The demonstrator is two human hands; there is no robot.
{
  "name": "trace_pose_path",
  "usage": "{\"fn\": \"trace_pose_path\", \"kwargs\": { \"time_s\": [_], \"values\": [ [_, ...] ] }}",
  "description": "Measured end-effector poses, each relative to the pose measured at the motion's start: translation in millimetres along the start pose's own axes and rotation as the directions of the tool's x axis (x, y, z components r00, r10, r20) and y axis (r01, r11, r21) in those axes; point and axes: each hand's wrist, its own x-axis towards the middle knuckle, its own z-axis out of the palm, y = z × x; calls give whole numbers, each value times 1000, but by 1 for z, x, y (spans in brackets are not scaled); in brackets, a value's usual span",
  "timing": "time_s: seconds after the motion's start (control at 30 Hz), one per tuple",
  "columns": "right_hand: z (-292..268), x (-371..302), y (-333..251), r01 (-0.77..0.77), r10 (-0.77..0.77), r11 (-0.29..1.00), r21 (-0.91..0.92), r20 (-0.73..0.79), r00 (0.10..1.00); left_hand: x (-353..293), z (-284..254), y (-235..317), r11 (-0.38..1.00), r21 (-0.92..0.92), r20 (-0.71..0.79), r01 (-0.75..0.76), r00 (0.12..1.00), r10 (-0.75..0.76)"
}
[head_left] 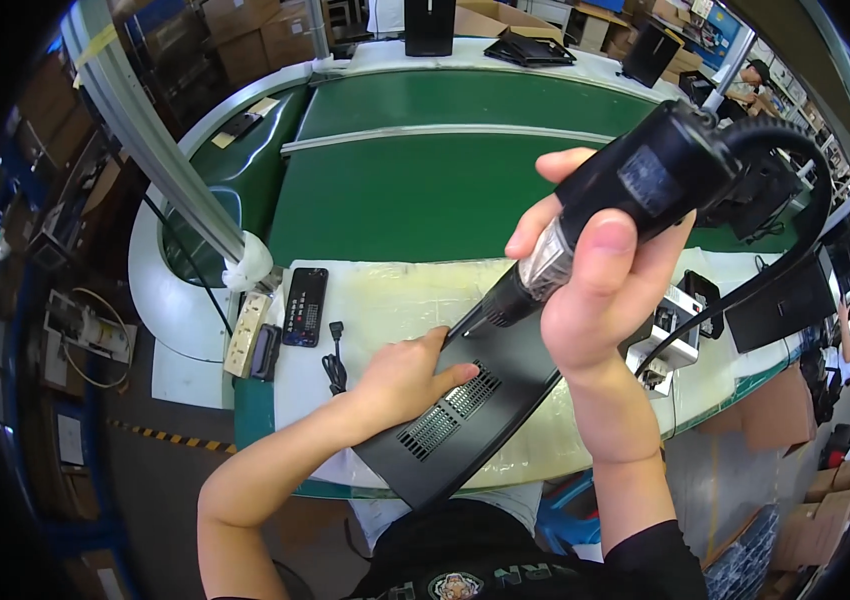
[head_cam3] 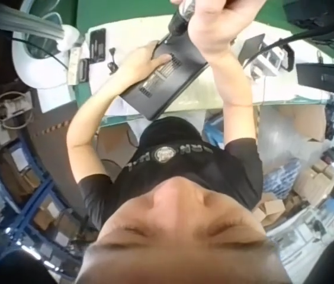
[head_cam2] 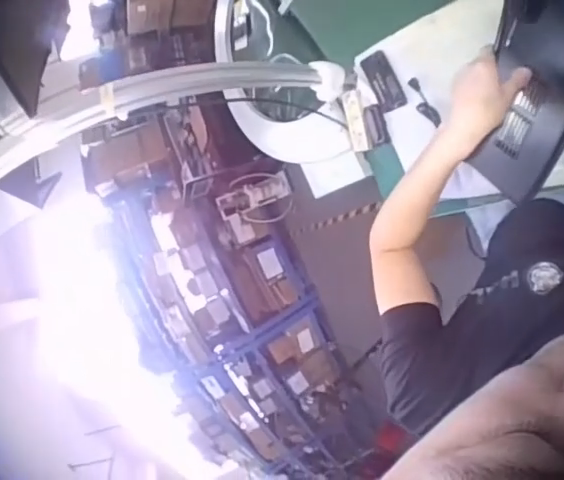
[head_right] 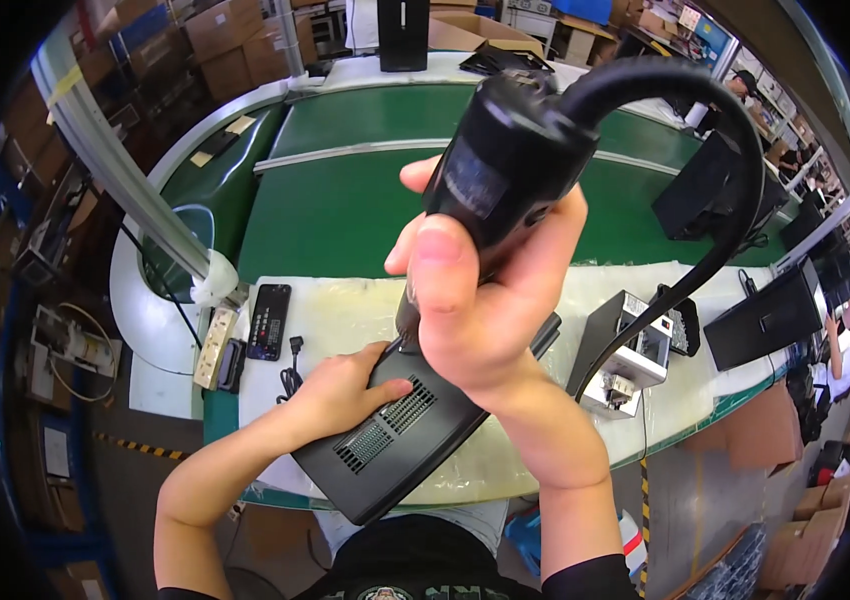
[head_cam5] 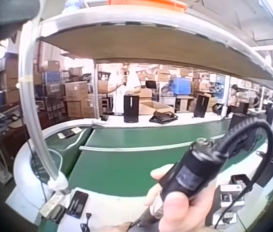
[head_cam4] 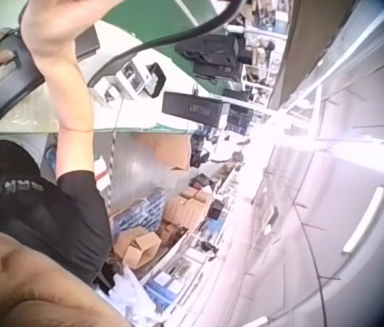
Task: Assembling black electronic device enclosures using an electric screwdriver on a factory production line.
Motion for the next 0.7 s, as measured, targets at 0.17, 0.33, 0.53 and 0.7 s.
{"fn": "trace_pose_path", "kwargs": {
  "time_s": [0.17,0.33,0.53,0.7],
  "values": [
    [15,-18,18,-59,56,997,58,44,997,2,4,-8,998,15,-58,-64,996,65],
    [15,-25,25,-101,93,992,75,101,991,6,0,2,999,19,22,-38,999,38],
    [10,-37,34,-171,160,985,39,199,967,-2,3,-2,998,54,-1,-27,1000,27],
    [19,-37,25,-145,141,989,1,237,961,-8,2,-1,997,76,21,-29,999,28]
  ]
}}
